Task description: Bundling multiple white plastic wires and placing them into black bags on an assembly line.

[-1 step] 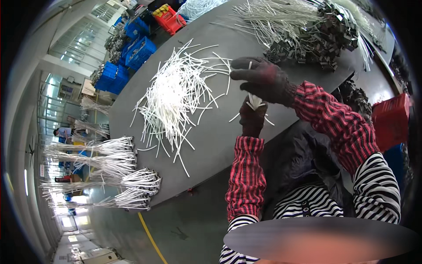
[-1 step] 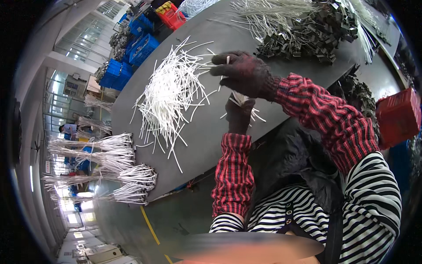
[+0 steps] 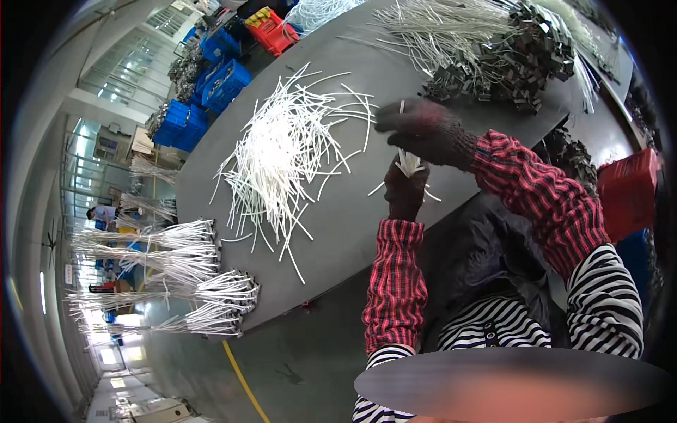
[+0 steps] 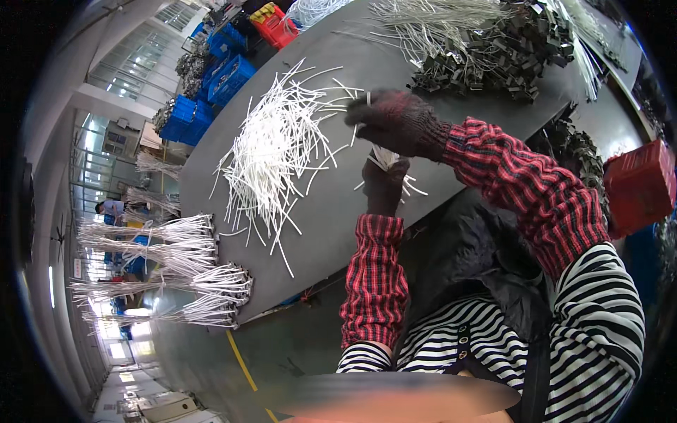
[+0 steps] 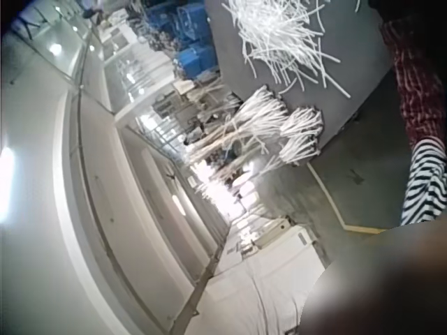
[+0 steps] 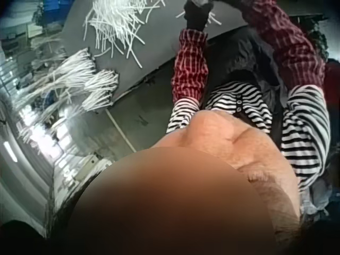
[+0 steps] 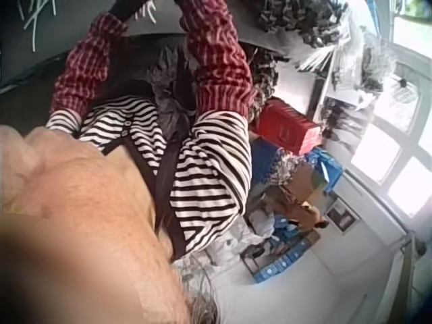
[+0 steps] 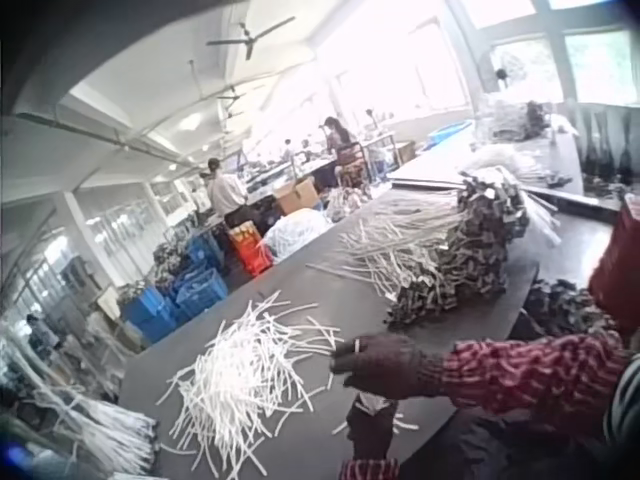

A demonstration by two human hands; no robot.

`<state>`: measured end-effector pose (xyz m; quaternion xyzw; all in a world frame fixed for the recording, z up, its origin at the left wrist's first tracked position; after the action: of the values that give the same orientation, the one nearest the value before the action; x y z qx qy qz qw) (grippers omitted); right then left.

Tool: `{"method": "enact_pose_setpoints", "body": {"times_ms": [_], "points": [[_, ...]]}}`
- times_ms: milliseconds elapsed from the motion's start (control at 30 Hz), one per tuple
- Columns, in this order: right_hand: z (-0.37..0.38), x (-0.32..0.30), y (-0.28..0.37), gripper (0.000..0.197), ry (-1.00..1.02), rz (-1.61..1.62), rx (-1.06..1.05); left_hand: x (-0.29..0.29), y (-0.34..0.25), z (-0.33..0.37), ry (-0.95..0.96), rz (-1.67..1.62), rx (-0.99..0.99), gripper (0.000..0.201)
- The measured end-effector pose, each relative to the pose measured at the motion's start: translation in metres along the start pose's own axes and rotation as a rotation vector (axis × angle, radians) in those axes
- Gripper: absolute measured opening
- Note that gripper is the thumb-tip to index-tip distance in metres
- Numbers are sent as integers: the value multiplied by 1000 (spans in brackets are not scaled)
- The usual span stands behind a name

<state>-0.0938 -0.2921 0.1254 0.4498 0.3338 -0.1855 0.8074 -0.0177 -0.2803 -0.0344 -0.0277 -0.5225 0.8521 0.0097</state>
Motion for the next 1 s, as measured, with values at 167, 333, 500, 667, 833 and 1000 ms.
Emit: {"method": "enact_pose_setpoints", "body": {"times_ms": [167, 333, 500, 667, 833, 1000], "points": [[-19, -4, -12, 45, -71, 148, -158, -3, 8, -11, 14, 18, -78, 35], [-30, 22, -3, 49, 166, -77, -186, -5, 12, -25, 33, 184, -7, 35], [-31, -27, -3, 49, -284, 218, -155, -6, 43, -34, 97, 201, -138, 33], [-39, 8, -13, 52, 5, 83, -208, -23, 19, -19, -51, 317, -56, 25], [-78, 4, -83, 48, -149, 548, 253, -19, 6, -8, -498, -784, -298, 32], [-103, 41, -99, 48, -209, 888, 412, 24, -23, 18, -441, -1129, -211, 26]]}}
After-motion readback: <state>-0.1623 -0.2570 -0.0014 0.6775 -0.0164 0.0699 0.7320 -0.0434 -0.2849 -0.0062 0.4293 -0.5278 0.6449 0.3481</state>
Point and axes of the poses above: each hand's wrist, its own z-axis towards the middle knuckle, its own x-axis out of the palm, y = z × x, the point moved 10 cm from there along z, towards the middle knuckle, and after that the axes turned 11 degrees about x, right-handed, at the moved point
